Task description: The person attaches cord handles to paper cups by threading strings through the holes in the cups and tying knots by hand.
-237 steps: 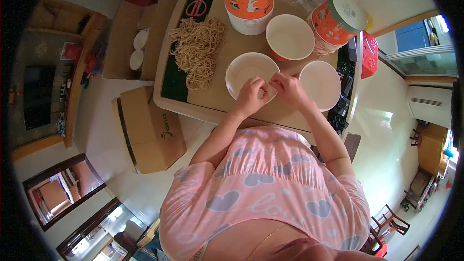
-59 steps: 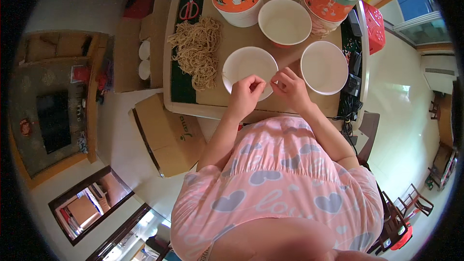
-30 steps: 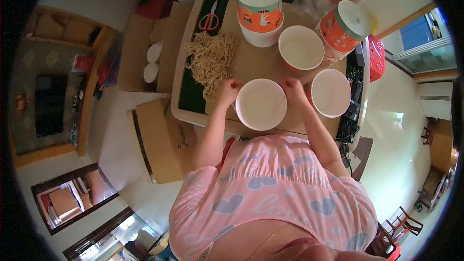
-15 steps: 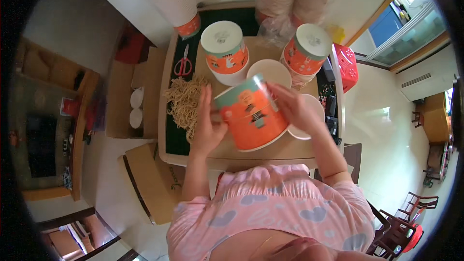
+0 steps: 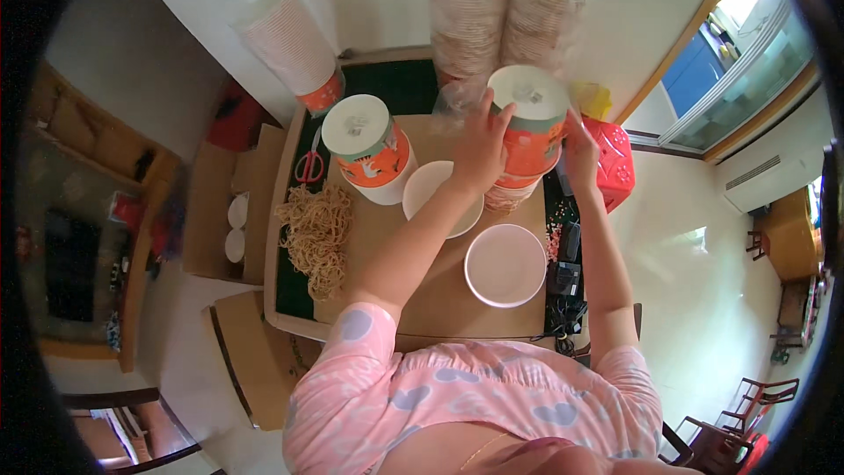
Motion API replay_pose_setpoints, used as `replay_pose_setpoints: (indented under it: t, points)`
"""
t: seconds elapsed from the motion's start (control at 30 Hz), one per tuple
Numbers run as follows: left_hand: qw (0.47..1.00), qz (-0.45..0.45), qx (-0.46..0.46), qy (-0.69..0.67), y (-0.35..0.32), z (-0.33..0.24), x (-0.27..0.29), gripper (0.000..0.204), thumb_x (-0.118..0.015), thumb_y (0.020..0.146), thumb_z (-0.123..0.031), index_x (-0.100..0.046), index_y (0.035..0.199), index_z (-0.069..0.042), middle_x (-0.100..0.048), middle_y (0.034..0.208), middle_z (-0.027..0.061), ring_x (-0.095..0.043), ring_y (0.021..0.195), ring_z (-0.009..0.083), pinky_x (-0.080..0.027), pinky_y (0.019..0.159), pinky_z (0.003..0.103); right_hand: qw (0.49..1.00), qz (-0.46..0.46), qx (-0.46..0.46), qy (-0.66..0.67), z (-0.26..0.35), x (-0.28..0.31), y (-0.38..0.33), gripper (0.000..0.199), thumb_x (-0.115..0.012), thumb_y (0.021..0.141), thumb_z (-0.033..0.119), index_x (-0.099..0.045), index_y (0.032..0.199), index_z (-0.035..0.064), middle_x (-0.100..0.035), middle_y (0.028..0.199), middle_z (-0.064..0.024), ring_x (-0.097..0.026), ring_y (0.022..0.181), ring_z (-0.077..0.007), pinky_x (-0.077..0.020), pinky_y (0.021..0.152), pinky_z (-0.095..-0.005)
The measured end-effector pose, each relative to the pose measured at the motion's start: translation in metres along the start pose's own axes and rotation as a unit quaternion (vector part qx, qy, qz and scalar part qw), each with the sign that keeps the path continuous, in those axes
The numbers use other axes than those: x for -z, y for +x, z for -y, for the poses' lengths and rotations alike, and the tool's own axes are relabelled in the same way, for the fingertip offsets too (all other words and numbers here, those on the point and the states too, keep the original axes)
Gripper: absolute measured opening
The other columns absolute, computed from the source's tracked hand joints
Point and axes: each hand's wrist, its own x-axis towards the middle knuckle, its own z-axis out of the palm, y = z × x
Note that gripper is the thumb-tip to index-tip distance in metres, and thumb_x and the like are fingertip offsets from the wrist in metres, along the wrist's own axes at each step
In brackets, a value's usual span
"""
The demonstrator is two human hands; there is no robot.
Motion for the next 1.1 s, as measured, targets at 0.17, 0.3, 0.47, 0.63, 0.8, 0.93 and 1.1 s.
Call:
replay_pose_setpoints:
  t: [0.17, 0.3, 0.47, 0.63, 0.8, 0.93, 1.1]
  points:
    - [0.994, 0.109, 0.009, 0.017, -0.021, 0.002, -0.009, 0.067, -0.059, 0.073, 0.001, -0.035, 0.134, -0.015, -0.023, 0.141, 0.0247, -0.035, 0.124, 0.0417, -0.034, 0.102, 0.046, 0.993, 0.059, -0.061, -0.079, -0.034, 0.004, -0.035, 0.044, -0.045, 0.086, -0.005, -0.05, 0.128, 0.0091, -0.06, 0.111, -0.0192, -0.061, 0.101, -0.0261, -0.0481, 0.082, -0.0327]
    - [0.983, 0.151, 0.013, 0.103, -0.028, -0.012, 0.018, 0.061, -0.057, 0.076, -0.001, -0.037, 0.132, -0.014, -0.022, 0.142, 0.024, -0.037, 0.123, 0.0412, -0.034, 0.101, 0.046, 0.995, -0.046, -0.084, -0.033, -0.029, 0.003, -0.058, 0.044, -0.045, 0.08, -0.01, -0.056, 0.118, 0.0078, -0.057, 0.094, -0.0141, -0.059, 0.089, -0.0273, -0.048, 0.077, -0.0346]
    - [0.987, 0.1, -0.121, 0.024, 0.013, -0.113, 0.145, 0.036, -0.062, 0.072, -0.004, -0.059, 0.107, -0.009, -0.058, 0.109, 0.0115, -0.055, 0.101, 0.0299, -0.046, 0.079, 0.041, 0.943, 0.232, -0.19, -0.144, -0.028, 0.046, -0.104, 0.025, -0.059, 0.085, 0.021, -0.057, 0.107, 0.0091, -0.065, 0.079, -0.0129, -0.064, 0.076, -0.028, -0.0488, 0.068, -0.0367]
    - [0.977, 0.061, -0.198, -0.04, -0.048, -0.195, 0.236, 0.027, -0.06, 0.073, -0.007, -0.057, 0.1, -0.008, -0.059, 0.091, 0.0078, -0.055, 0.085, 0.0233, -0.044, 0.067, 0.035, 0.876, 0.392, -0.197, -0.202, -0.035, 0.043, -0.174, 0.03, -0.054, 0.084, 0.02, -0.05, 0.109, 0.0053, -0.062, 0.076, -0.0242, -0.062, 0.074, -0.0407, -0.0479, 0.07, -0.0478]
    - [0.972, 0.011, -0.235, 0.018, -0.042, -0.167, 0.299, 0.016, -0.051, 0.082, -0.01, -0.05, 0.098, -0.008, -0.053, 0.086, 0.0067, -0.051, 0.077, 0.0204, -0.041, 0.059, 0.031, 0.871, 0.415, -0.196, -0.172, 0.023, -0.004, -0.2, 0.033, -0.049, 0.082, 0.013, -0.048, 0.113, 0.0026, -0.061, 0.072, -0.0252, -0.063, 0.067, -0.0365, -0.0504, 0.063, -0.0445]
    - [0.957, -0.038, -0.285, 0.039, -0.046, -0.173, 0.321, 0.008, -0.044, 0.089, -0.012, -0.045, 0.096, -0.008, -0.048, 0.082, 0.0058, -0.048, 0.071, 0.0181, -0.039, 0.053, 0.028, 0.852, 0.42, -0.288, -0.118, 0.056, -0.043, -0.218, 0.045, -0.047, 0.079, 0.013, -0.044, 0.123, 0.0068, -0.063, 0.068, -0.0192, -0.064, 0.061, -0.032, -0.0512, 0.063, -0.0431]
    - [0.939, -0.128, -0.311, 0.074, -0.066, -0.167, 0.361, 0.006, -0.034, 0.096, -0.013, -0.038, 0.095, -0.01, -0.038, 0.076, 0.0027, -0.041, 0.063, 0.0152, -0.033, 0.046, 0.025, 0.856, 0.447, -0.253, -0.059, 0.11, -0.065, -0.204, 0.042, -0.054, 0.084, 0.023, -0.046, 0.122, 0.0064, -0.062, 0.07, -0.0163, -0.062, 0.066, -0.029, -0.0493, 0.063, -0.0402]
